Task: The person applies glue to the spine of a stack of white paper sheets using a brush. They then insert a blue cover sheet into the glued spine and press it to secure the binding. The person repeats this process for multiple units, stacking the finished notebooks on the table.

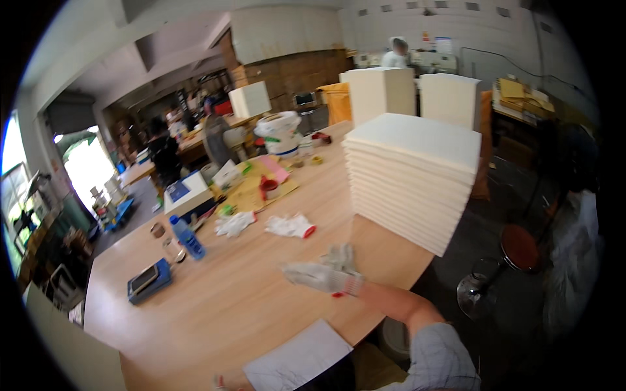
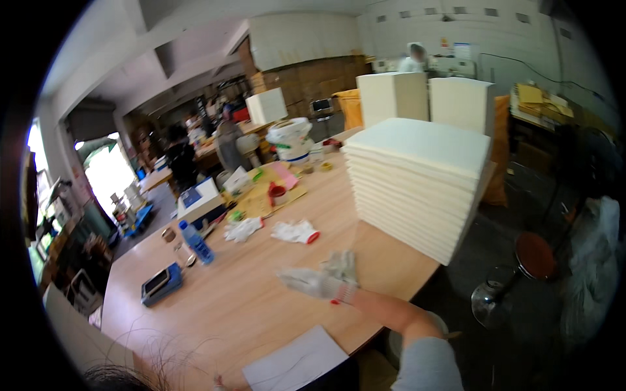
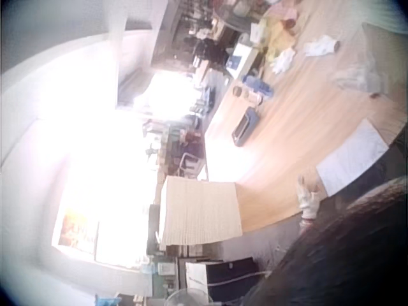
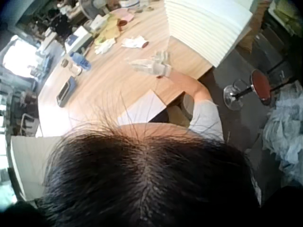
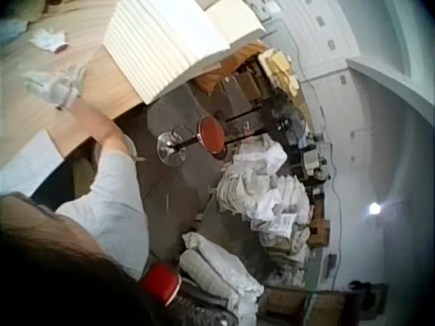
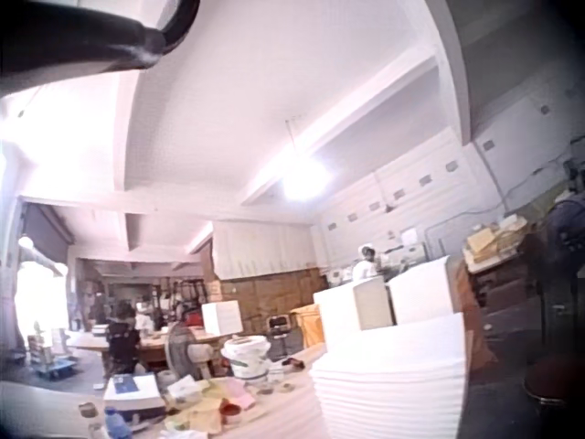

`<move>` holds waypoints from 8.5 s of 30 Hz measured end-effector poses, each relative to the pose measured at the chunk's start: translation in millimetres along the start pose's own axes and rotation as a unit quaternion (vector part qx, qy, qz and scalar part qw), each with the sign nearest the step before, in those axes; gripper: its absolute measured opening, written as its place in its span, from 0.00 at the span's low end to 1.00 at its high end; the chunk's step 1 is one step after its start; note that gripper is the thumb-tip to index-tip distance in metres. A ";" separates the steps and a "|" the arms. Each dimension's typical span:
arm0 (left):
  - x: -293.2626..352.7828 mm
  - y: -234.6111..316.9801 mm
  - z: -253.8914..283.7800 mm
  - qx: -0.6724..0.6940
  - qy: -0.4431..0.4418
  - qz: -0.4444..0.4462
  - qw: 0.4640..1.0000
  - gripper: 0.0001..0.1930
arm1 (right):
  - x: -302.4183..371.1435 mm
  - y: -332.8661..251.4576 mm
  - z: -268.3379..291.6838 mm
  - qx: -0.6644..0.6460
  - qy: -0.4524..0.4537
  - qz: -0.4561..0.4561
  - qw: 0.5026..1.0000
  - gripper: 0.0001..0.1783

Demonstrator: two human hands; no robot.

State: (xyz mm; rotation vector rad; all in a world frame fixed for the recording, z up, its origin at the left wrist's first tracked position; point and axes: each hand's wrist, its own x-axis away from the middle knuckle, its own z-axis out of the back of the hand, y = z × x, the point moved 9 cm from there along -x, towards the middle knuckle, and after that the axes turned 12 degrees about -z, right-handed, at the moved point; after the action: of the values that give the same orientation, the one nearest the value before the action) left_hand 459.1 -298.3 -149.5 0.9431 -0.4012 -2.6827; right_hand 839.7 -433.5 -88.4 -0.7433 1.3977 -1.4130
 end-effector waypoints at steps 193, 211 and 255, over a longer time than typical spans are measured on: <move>-172.7 398.9 -31.5 0.326 0.026 -0.451 0.830 0.19 | 465.4 -132.5 47.4 0.389 0.566 0.306 0.659 0.09; -349.6 528.7 -67.7 0.118 -0.175 -0.517 0.830 0.14 | 505.4 -123.0 149.5 0.112 0.685 0.299 0.655 0.09; -348.7 520.4 -98.3 0.149 -0.270 -0.508 0.804 0.24 | 468.3 -224.8 111.2 0.286 0.638 0.325 0.637 0.09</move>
State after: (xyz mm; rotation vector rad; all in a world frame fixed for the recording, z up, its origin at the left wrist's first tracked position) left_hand 866.9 -678.3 152.8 0.4649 -0.5489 -4.0062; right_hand 735.5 -935.8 49.5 1.3907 1.6878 -1.5796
